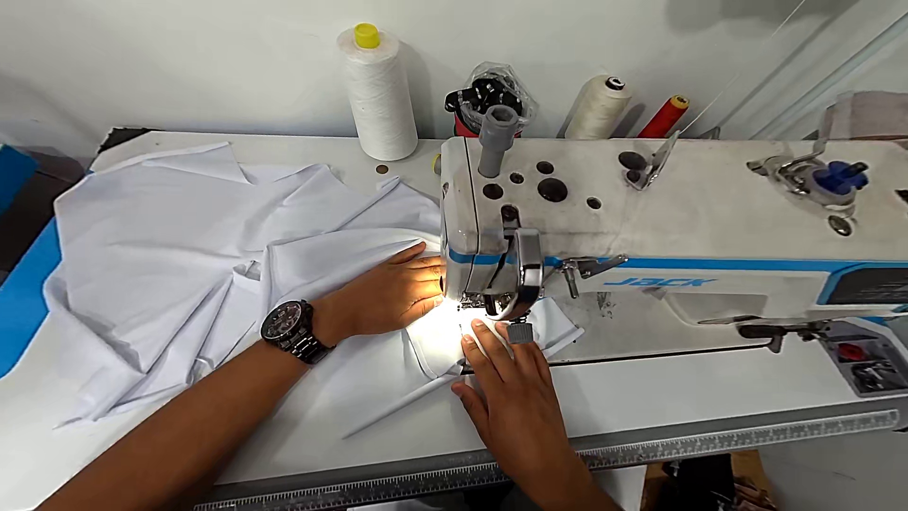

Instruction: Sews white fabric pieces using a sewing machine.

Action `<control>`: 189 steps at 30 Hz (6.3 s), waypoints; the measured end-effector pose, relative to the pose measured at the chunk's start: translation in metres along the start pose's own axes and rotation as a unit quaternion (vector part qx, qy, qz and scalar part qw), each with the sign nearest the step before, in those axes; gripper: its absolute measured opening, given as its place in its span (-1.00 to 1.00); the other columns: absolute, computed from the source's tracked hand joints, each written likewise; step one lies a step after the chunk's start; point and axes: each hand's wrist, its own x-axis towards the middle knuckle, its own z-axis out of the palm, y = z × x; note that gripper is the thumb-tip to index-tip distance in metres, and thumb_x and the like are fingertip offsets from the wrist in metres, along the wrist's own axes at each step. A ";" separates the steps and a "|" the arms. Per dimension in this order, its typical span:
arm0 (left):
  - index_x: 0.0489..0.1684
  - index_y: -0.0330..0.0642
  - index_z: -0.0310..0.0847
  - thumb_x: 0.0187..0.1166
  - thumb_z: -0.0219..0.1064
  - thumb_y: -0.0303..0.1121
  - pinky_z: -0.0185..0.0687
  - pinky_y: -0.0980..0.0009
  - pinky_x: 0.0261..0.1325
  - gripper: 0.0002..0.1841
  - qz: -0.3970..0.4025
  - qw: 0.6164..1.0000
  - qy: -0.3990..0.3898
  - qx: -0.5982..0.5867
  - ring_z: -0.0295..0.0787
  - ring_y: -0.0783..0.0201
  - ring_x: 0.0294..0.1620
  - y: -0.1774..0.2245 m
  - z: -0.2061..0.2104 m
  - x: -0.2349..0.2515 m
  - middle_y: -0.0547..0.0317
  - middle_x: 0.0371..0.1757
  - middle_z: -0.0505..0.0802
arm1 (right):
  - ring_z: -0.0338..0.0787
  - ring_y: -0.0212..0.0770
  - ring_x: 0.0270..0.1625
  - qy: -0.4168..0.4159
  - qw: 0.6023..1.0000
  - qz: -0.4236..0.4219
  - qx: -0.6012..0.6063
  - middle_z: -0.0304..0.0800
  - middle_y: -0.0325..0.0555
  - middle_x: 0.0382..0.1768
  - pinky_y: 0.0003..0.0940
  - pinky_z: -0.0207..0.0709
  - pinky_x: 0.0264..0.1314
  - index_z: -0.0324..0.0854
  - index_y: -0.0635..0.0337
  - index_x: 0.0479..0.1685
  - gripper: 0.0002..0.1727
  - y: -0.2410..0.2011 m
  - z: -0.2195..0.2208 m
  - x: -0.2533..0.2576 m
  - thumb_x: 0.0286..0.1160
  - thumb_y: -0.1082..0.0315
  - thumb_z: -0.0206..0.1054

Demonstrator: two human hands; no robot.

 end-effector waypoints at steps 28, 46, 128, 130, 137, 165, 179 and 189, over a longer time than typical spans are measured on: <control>0.81 -0.08 0.26 0.79 -0.30 0.20 -0.19 -0.29 0.82 -0.25 -0.170 0.980 -0.050 0.088 0.05 0.18 0.90 0.050 0.024 -0.045 0.20 0.84 0.35 | 0.53 -0.08 0.64 -0.027 0.991 -0.120 0.057 0.69 -0.31 0.49 0.15 0.29 0.71 0.79 -0.07 0.23 -0.46 0.042 -0.022 0.015 0.73 -0.19 0.07; 0.06 0.13 0.86 0.39 0.41 0.16 0.53 0.13 0.40 -0.57 -0.012 0.997 -0.014 -0.078 0.61 0.22 0.39 0.024 -0.004 -0.069 0.34 0.29 0.79 | 0.74 -0.17 -0.32 0.039 0.993 -0.076 0.076 0.72 -0.20 -0.35 -0.31 0.62 -0.41 0.79 0.07 -0.11 -0.83 -0.034 -0.013 0.003 0.40 0.37 0.34; 0.66 0.53 0.45 0.57 -0.07 0.46 -0.10 -0.28 0.82 -0.31 -0.022 0.995 -0.087 0.039 0.20 -0.01 0.84 0.018 0.020 -0.030 -0.05 0.70 0.52 | 0.27 0.19 0.78 -0.015 1.000 0.024 0.006 0.36 0.15 0.70 0.31 0.13 0.70 0.64 -0.30 0.52 -0.40 -0.018 -0.002 0.006 0.68 -0.32 0.04; 0.70 0.51 0.41 0.56 -0.10 0.48 -0.14 -0.30 0.81 -0.27 -0.054 0.994 -0.081 0.052 0.15 -0.06 0.85 0.031 0.023 -0.032 -0.10 0.74 0.47 | 0.30 0.16 0.77 -0.018 1.000 0.008 0.014 0.42 0.11 0.67 0.32 0.14 0.69 0.66 -0.30 0.49 -0.41 -0.009 -0.006 0.007 0.70 -0.30 0.02; 0.80 0.24 0.31 0.75 -0.02 0.18 -0.26 -0.40 0.79 -0.37 -0.307 0.947 -0.031 -0.087 -0.12 -0.18 0.92 0.206 0.051 -0.024 -0.20 0.86 0.22 | 0.47 -0.16 0.68 -0.087 0.969 -0.177 0.150 0.62 -0.26 0.54 0.14 0.28 0.74 0.87 -0.13 -0.04 -0.58 0.092 -0.053 -0.012 0.68 -0.15 0.18; 0.63 -0.23 0.46 0.82 -0.01 -0.09 0.09 -0.31 0.74 -0.46 -0.315 0.945 -0.001 0.090 0.27 -0.12 0.79 0.068 0.004 -0.015 -0.12 0.70 0.51 | 0.55 0.27 0.61 0.150 0.985 0.085 0.010 0.69 0.12 0.47 0.46 0.23 0.63 0.80 -0.02 0.27 -0.52 0.013 -0.020 -0.095 0.68 -0.06 0.13; 0.16 -0.14 0.80 0.76 0.04 -0.11 0.60 0.03 0.45 -0.57 -0.152 0.982 0.050 0.105 0.74 0.06 0.39 0.115 0.013 -0.035 0.06 0.25 0.85 | 0.59 0.00 0.57 0.107 0.991 -0.055 0.054 0.70 -0.11 0.46 0.08 0.44 0.59 0.79 0.00 0.22 -0.61 0.029 -0.038 -0.039 0.73 0.06 0.14; 0.57 -0.26 0.49 0.39 0.11 0.54 0.36 -0.12 0.64 0.03 -0.123 0.988 0.035 0.087 0.54 0.02 0.61 0.105 0.034 -0.043 -0.01 0.53 0.69 | 0.65 0.01 0.43 0.068 0.987 -0.117 0.090 0.74 -0.09 0.30 -0.02 0.55 0.43 0.76 0.09 0.23 -0.63 0.055 -0.036 0.017 0.64 0.09 0.29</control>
